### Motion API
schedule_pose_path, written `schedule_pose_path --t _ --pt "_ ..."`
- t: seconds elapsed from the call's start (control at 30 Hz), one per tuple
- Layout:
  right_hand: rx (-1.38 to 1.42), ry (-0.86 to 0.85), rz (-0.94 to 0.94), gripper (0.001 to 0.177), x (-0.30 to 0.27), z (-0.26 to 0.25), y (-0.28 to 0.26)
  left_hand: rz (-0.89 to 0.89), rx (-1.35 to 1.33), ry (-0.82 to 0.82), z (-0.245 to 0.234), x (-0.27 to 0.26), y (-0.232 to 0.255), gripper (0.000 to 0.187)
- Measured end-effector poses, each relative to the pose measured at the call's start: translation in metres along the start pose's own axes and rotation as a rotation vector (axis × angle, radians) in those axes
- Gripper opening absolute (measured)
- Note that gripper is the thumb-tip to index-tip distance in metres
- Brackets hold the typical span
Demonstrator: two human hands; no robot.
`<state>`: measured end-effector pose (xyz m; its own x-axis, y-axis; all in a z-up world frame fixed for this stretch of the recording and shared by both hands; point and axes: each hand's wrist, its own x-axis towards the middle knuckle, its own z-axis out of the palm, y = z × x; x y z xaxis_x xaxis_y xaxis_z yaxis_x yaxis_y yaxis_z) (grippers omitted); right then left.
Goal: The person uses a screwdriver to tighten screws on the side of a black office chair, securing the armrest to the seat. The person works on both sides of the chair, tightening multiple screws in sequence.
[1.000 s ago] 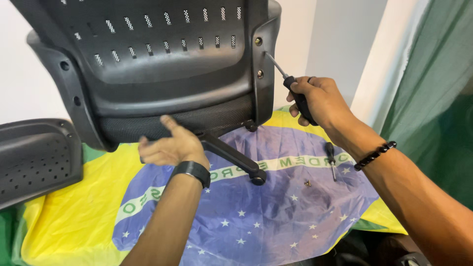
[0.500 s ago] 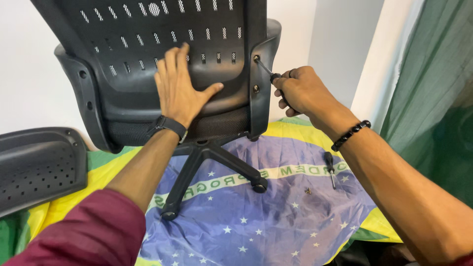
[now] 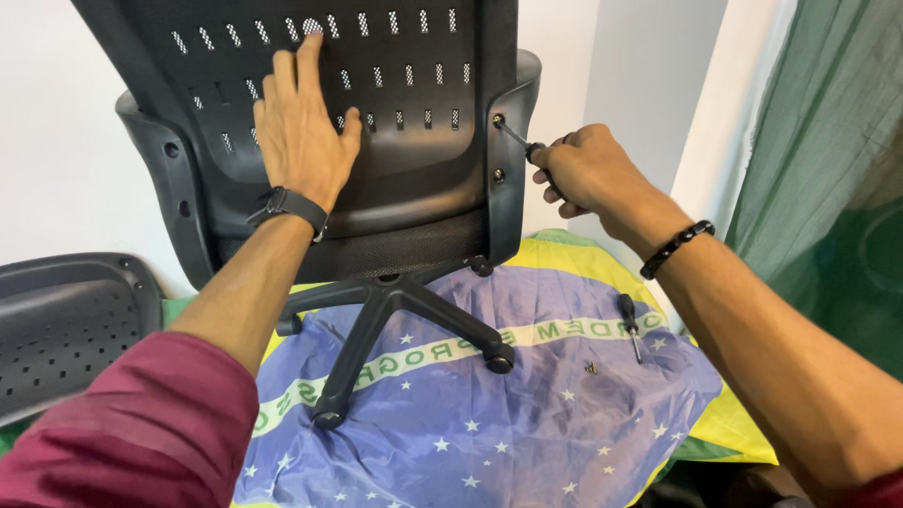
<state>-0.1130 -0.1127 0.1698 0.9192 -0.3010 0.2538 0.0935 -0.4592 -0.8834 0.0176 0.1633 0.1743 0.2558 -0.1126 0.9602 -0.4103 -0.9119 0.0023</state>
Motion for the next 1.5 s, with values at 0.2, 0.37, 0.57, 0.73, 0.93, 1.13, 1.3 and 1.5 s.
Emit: schedule_pose_path --t 0.2,0.37,0.57,0.73,0.93,1.13,1.3,1.5 --pt "0.053 -0.029 0.019 0.022 0.002 -0.003 -0.006 0.02 -0.015 -0.094 0.001 0.028 -0.012 0.075" --pt "0.034 -0.026 0.008 0.024 0.003 0.001 -0.009 -0.029 0.037 -0.262 -0.001 0.054 -0.021 0.065" --pt "0.028 -0.02 0.009 0.021 0.005 0.004 -0.012 0.075 0.045 -0.305 -0.008 0.051 -0.027 0.067" --pt "0.062 -0.033 0.018 0.021 0.005 0.001 -0.019 0.092 0.074 -0.348 -0.01 0.054 -0.025 0.07" --pt "0.047 -0.051 0.006 0.02 0.012 0.001 -0.019 0.21 0.197 -0.288 -0.003 0.068 -0.032 0.061" --pt "0.22 -0.101 0.127 0.015 0.023 -0.007 -0.022 0.261 0.285 -0.272 0.001 0.06 -0.033 0.069" --pt "0.718 -0.288 0.243 0.015 0.029 -0.016 -0.005 0.268 0.346 -0.211 0.001 0.061 -0.028 0.048" --pt "0.537 -0.198 0.256 0.015 0.034 -0.012 -0.002 0.229 0.302 -0.114 -0.003 0.039 -0.025 0.06"
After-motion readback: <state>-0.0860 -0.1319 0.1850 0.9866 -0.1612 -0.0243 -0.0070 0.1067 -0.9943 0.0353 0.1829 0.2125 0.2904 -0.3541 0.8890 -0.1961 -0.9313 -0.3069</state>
